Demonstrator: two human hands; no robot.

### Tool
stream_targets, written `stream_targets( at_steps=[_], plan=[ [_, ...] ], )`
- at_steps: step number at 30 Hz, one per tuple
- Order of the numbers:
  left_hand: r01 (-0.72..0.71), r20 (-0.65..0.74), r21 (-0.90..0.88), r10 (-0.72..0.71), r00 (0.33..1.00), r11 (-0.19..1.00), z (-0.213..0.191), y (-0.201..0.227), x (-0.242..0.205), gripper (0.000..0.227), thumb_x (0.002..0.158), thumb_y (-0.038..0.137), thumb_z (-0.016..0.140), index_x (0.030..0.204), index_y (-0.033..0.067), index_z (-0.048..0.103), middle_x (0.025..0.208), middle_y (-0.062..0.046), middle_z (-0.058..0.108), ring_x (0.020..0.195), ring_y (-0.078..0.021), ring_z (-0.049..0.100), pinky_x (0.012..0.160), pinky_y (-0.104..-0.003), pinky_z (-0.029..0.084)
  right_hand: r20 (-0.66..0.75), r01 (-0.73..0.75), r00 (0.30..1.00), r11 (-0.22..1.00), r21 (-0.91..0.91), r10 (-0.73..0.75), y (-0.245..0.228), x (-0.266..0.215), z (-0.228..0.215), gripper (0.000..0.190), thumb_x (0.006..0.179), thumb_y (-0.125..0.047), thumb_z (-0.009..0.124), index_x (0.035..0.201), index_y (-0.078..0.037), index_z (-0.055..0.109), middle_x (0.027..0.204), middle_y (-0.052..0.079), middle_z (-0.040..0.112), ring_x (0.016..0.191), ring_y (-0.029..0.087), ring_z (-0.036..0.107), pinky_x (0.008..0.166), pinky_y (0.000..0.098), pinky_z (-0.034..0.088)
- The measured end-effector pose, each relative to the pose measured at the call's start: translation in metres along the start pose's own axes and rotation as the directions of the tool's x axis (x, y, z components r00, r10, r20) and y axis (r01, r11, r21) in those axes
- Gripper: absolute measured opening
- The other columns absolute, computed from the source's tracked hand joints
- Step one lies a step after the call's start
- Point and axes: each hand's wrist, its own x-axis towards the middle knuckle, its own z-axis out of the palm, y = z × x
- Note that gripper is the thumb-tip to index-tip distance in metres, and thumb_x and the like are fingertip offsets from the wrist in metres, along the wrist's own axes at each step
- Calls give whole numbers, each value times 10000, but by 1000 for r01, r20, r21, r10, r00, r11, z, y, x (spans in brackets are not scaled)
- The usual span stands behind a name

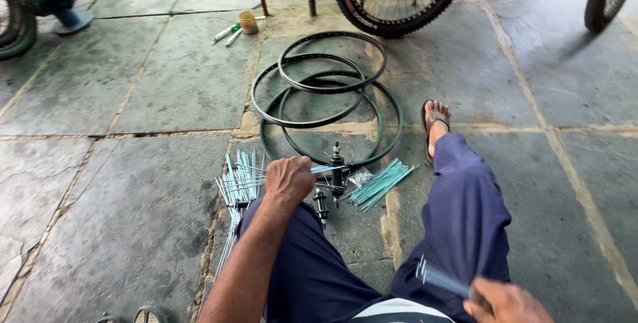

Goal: The person sits on the floor and inserts bicycle spokes into the hub flanges of a wheel hub. They handle the spokes one by one, inserting them into the holes and arranging them around the hub.

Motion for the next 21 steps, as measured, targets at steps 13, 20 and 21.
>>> stream_targets(
  at_steps=[13, 20, 21],
  plan=[
    [-134, -100, 42, 138, 985, 990, 12, -30, -9, 192, 914, 132, 578, 729, 92, 608, 620, -118, 649, 508, -246, 644, 493, -438, 505, -607, 592, 725, 745, 309, -325, -81, 71, -196, 249, 963, -248, 711, 1177, -122, 736, 1024, 50, 724, 966, 178, 697, 878, 353, 579],
    [-366, -164, 146, 388, 907, 919, -11, -48, -21, 138, 885, 144, 629, 758, 101, 595, 664, -78, 637, 590, -244, 661, 648, -400, 505, -541, 757, 643, 556, 344, -541, -172, 147, -170, 179, 1085, -207, 660, 1132, -42, 710, 1085, 95, 736, 1000, 167, 709, 897, 333, 596],
    [-388, -190, 173, 417, 889, 905, -10, -49, -24, 133, 883, 138, 632, 758, 111, 597, 680, -68, 637, 619, -240, 668, 674, -389, 502, -515, 728, 675, 590, 349, -528, -177, 154, -161, 196, 1067, -198, 689, 1128, -19, 738, 1074, 123, 756, 1005, 191, 719, 892, 346, 611]
  ],
)
